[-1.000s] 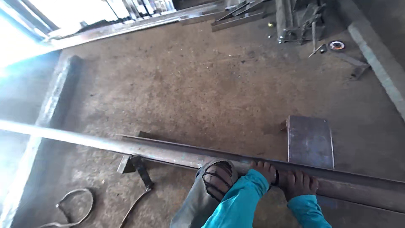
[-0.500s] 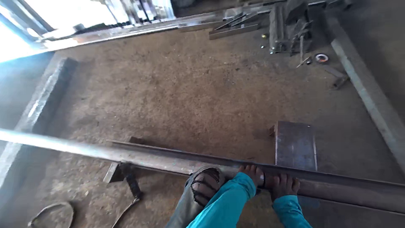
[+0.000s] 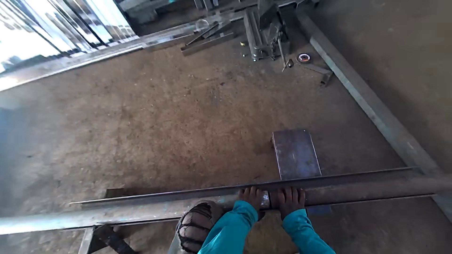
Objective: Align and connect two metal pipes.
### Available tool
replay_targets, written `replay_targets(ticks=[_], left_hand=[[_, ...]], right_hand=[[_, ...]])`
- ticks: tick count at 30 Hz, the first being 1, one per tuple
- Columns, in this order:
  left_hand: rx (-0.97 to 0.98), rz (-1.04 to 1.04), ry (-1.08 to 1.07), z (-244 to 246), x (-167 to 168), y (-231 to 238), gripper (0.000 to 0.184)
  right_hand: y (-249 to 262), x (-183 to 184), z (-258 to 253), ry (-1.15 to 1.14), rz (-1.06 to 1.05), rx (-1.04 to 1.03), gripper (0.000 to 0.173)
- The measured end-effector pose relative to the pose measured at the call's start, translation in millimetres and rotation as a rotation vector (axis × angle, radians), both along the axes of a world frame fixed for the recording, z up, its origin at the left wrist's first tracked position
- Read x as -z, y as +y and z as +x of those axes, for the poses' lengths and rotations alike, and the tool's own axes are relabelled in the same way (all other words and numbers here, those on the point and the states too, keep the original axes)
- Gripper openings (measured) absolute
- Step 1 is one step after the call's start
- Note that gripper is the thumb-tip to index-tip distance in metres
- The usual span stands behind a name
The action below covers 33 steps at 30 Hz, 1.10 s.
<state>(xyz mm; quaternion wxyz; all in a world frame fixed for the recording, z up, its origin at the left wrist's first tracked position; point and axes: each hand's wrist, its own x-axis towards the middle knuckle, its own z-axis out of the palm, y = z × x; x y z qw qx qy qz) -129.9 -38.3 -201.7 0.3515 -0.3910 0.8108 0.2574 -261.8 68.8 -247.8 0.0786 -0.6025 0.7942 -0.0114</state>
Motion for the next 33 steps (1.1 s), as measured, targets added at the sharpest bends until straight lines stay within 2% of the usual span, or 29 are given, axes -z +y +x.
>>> replay_targets(ticks=[4, 11, 17, 20, 22, 24, 27, 33], left_hand=[[0.008, -0.003, 0.018, -1, -5, -1, 0.091], [0.01, 0.013, 0.056, 1, -3, -1, 0.088], [0.026, 0.052, 0.104, 3, -7, -2, 0.077], [0.024, 0.052, 0.116, 6, -6, -1, 0.07], [0.021, 0.014, 0.144, 9, -3, 2, 0.065], [0.026, 0.031, 0.13, 6, -6, -1, 0.067], [0.006, 0.09, 0.117, 6, -7, 1, 0.064], [0.039, 0.064, 0.112, 4, -8, -3, 0.068]], right_hand=[[-3, -8, -3, -0.039, 0.095, 0.009, 0.048], [3, 3, -2, 0.108, -0.148, -0.024, 0.045], [7, 5, -5, 0.135, -0.149, -0.072, 0.054], [4, -19, -9, 0.0, 0.085, -0.115, 0.073], [2, -34, -21, -0.086, 0.196, -0.22, 0.084], [-3, -41, -35, -0.123, 0.291, -0.331, 0.089], [-20, -46, -33, -0.182, 0.605, -0.282, 0.087], [-31, -31, -27, -0.122, 0.567, -0.209, 0.076]])
